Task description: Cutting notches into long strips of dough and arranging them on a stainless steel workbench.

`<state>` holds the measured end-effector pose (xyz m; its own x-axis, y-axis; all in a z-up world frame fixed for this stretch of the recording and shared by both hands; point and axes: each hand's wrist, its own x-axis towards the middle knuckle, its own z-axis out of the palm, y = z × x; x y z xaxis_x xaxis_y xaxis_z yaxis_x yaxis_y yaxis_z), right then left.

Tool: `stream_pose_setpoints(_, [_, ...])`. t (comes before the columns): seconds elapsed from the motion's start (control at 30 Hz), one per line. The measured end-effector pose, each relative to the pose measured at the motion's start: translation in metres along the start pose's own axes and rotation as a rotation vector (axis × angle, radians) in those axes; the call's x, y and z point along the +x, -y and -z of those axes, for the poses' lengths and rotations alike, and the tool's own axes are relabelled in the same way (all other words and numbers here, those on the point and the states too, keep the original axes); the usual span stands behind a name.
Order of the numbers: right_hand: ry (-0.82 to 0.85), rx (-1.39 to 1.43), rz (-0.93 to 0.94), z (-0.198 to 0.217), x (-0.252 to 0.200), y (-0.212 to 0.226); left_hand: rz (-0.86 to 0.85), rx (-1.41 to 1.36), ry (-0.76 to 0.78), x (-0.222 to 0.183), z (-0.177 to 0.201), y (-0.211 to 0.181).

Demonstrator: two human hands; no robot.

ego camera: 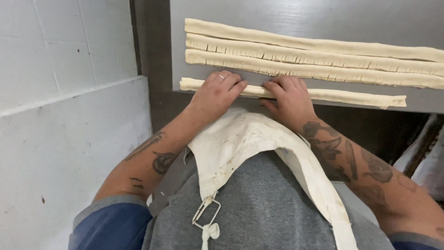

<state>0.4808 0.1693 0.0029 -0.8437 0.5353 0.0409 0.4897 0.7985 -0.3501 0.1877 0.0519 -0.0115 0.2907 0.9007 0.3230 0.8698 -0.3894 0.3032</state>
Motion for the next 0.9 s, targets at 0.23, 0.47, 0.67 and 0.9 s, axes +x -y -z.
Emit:
stream_pose_setpoints(0.23, [-0.091,-0.006,-0.003,-0.027,0.018,0.027,-0.022,0.024,0.065,-0.011,0.016,0.017])
stream_pose_setpoints(0.47, [-0.128,0.045,0.017,-0.020,0.037,0.050,-0.022,-0.018,0.017,-0.043,0.042,0.051])
stream_pose_setpoints(0.67, [-0.111,0.121,0.073,-0.028,0.054,0.059,-0.021,-0.065,-0.019,-0.073,0.083,0.094])
stream_pose_setpoints(0.9, [-0.088,0.106,0.088,-0.023,0.052,0.056,-0.010,-0.064,-0.037,-0.078,0.083,0.093])
